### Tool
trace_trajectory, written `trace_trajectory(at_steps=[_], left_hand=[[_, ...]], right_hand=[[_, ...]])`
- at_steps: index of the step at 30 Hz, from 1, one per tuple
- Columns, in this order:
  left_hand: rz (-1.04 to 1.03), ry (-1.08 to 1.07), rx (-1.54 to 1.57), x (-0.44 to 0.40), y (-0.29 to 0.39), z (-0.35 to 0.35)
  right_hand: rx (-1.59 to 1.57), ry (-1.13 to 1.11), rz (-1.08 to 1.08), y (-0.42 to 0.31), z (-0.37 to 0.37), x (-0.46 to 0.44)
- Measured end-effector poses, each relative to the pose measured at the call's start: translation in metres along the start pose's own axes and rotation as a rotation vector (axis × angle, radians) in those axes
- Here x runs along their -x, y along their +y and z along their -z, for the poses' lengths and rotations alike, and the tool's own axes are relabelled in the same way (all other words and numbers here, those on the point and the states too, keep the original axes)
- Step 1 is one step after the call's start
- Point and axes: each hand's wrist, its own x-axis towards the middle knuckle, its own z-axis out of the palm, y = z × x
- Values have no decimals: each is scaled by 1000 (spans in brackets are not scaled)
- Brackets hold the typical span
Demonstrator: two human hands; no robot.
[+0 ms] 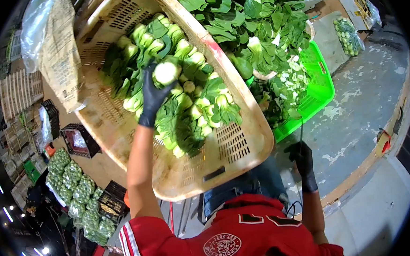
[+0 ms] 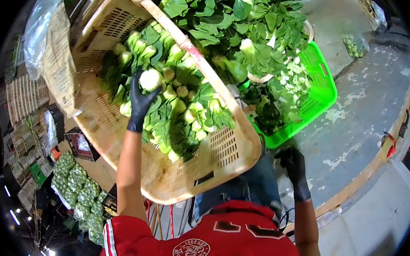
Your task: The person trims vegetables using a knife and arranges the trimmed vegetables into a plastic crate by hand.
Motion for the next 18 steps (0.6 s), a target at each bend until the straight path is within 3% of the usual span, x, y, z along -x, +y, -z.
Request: trace_trajectory(at_steps=[2,4,6,9,13,17,18], left_hand=[[201,-87,296,26,70,7],[288,-159,494,44,140,-1],[286,-267,449,57,186,-16],[194,-450,442,69,232,-43],[-167,-439,261,65,309,-70],[-268,-580,108,73,341,-98],[-410,-588,39,74,353,-106]], right_hand=[[85,-46,107,-43,-20,-2],[495,-22,295,-73,-29,2],[572,-27,637,-123,-31,12],[743,56,809,-139,-11,16],[803,112,869,-132,28,37],[761,151,672,-109,64,58],[761,202,646,-88,70,50]])
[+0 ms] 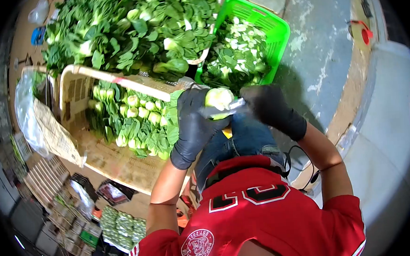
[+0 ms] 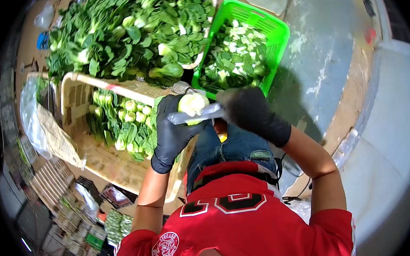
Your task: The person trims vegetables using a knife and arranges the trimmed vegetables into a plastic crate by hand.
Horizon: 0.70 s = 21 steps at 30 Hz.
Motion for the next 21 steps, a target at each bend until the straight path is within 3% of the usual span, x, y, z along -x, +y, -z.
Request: trace_trajectory(at_steps=[2,5,8,10,11,12,14,15,16,17,18,19,20,21], left_hand=[[15,-20,-17,-8,9,-21],[46,-76,162,-19,25,-44],[78,-175,209,-30,35,-69],[38,-251,451,-37,22,-100],[159,-314,564,-34,25,-108],[137,-328,600,-33,18,-117],[121,-434,556,-48,22,-110],[108,-446,572,-53,15,-113],[294,-580,728,-59,1,-119],[479,-568,920,-64,-12,-121],[661,-547,1111,-69,-23,-123],[564,-547,1068,-70,-34,-125],[225,-541,519,-74,-47,-126],[223,-490,526,-68,-58,-134]], right_hand=[[47,53,-88,58,-33,22],[-482,-202,-798,119,-40,52],[-874,295,-372,94,-41,75],[-954,331,-296,74,-30,68],[-939,394,-230,66,-28,66],[-865,400,-188,76,-28,62],[-851,248,-262,90,-22,67],[-1097,144,-342,101,-23,70],[-1339,32,-420,116,-24,72],[-1472,-64,-430,133,-28,77],[-1497,2,-345,157,-45,83],[-1675,57,-405,142,-30,81],[-1851,111,-463,127,-14,77],[-1845,121,-566,132,-17,75]])
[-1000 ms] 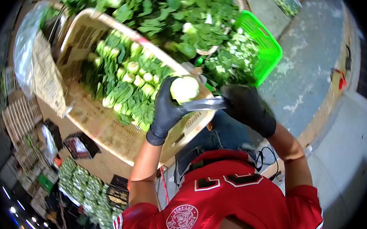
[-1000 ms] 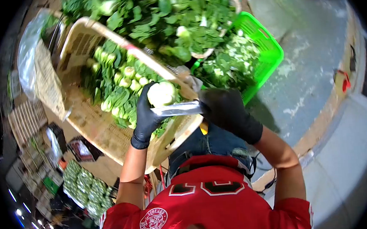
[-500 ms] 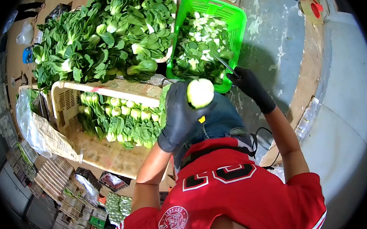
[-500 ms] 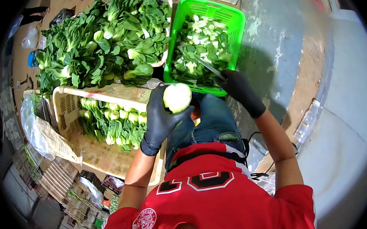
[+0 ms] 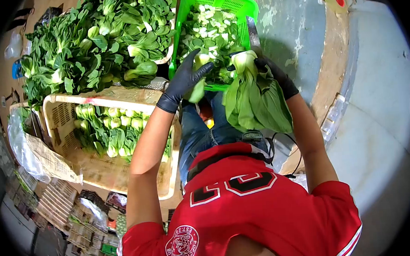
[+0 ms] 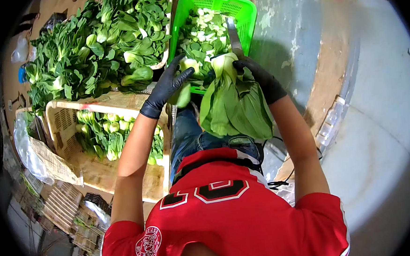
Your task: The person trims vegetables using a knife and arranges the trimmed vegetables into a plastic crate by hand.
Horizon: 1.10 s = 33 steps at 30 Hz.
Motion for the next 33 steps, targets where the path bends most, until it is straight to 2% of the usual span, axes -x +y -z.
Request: trace_trajectory(at_steps=[1,2,3,4,5,6,7,8,9,10,11,12,13,14,17,18,19,20,21,22,23,24,25,26,27,28,29,31,32,33], left_hand=[[-14,50,7,4,8,3],[118,-59,354,16,16,8],[306,-166,752,22,26,6],[347,-193,1030,31,25,-1],[254,-204,1036,44,25,5],[68,-104,913,56,19,8],[152,18,757,69,19,18],[123,93,737,78,10,36],[100,255,824,91,5,56],[5,435,738,102,-8,93],[-86,597,658,114,-17,133],[-225,687,754,121,-20,180],[-120,554,1216,145,12,237],[-230,550,1154,157,-14,298],[-398,1049,801,187,18,420],[-426,1186,732,199,18,443],[-447,1293,659,207,6,450],[-458,1403,582,215,-6,456],[-492,1417,382,219,-24,445],[-373,1439,169,221,-32,415],[-251,1389,57,219,-49,376],[-152,1272,-18,216,-90,346],[-53,1206,-458,209,-165,312],[76,1133,-404,198,-192,257],[187,878,-438,196,-246,209],[378,729,-331,187,-267,167],[618,630,-279,173,-258,136],[923,512,-201,144,-271,92],[969,579,-262,135,-280,73],[1014,645,-324,130,-276,61]], right_hand=[[-6,72,-48,6,5,-6],[-15,138,-97,12,7,-16],[204,103,-85,11,-2,-23],[426,52,-63,10,-16,-34],[648,-20,-26,7,-37,-51],[1174,-83,251,3,-66,-60],[1168,-18,323,12,-84,-64],[718,-119,324,24,-100,-80],[706,-134,405,33,-100,-95],[1035,-214,570,25,-101,-103],[654,-191,217,15,-123,-101],[657,-92,178,15,-128,-103],[830,-5,103,14,-128,-107],[868,-16,136,16,-137,-105],[863,13,95,26,-142,-108],[913,17,161,37,-128,-113],[922,58,27,31,-143,-102],[924,90,3,34,-137,-101],[922,120,-27,40,-129,-100],[940,100,-5,44,-128,-97],[890,156,-81,44,-131,-93],[924,173,-95,49,-123,-93],[954,189,-100,53,-117,-96],[964,194,-145,56,-111,-96],[971,200,-192,58,-104,-95],[981,208,-233,60,-98,-92],[964,217,-210,66,-90,-91],[934,223,-162,80,-79,-83],[998,241,-265,78,-76,-78],[985,281,-265,83,-78,-72]])
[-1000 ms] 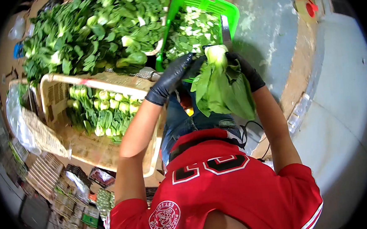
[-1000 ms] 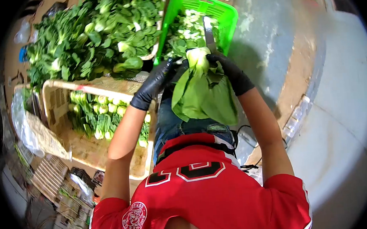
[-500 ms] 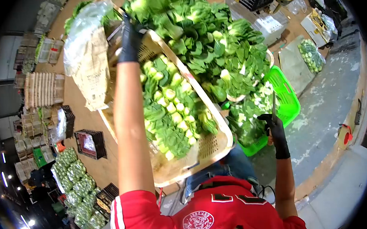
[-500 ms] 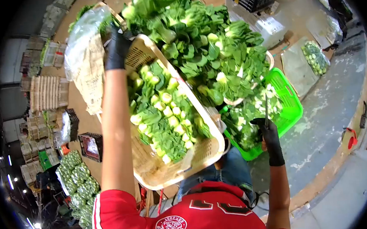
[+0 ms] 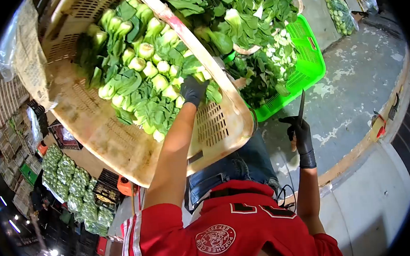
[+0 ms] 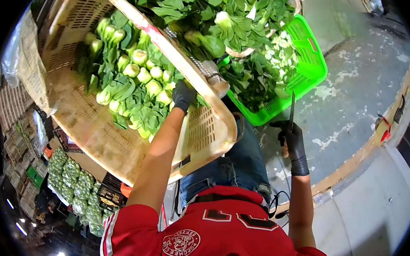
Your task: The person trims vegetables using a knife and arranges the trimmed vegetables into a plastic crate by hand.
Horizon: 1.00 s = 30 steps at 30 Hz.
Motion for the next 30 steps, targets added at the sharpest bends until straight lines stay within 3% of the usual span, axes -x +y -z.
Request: trace_trajectory(at_steps=[2,4,6,8,10,12,14,16,18,20,23,29,30], left_hand=[[61,1,79,4,3,4],[-64,87,335,5,-19,-9],[-120,-177,956,36,-26,35],[-155,-136,1329,71,-33,62],[-277,-441,1389,121,-8,134],[-323,-456,1443,159,11,156],[-470,-288,1121,206,56,184],[-646,-264,923,229,85,193],[-785,-176,701,239,109,191],[-769,-213,681,251,131,186],[-915,-191,617,262,158,173],[-922,-444,730,254,190,124],[-937,-472,751,256,196,120]], right_hand=[[-21,-42,-56,3,0,8],[24,-74,-29,7,-2,14],[78,-87,90,6,-12,20],[219,-114,288,-1,-23,24],[450,-139,582,-23,-40,29],[594,-169,808,-71,-53,48],[661,-146,983,-100,-55,65],[660,-72,1117,-111,-44,76],[684,-5,1100,-113,-24,86],[682,44,1060,-103,-4,94],[635,71,957,-81,20,98],[281,146,155,53,69,45],[121,168,297,51,68,53]])
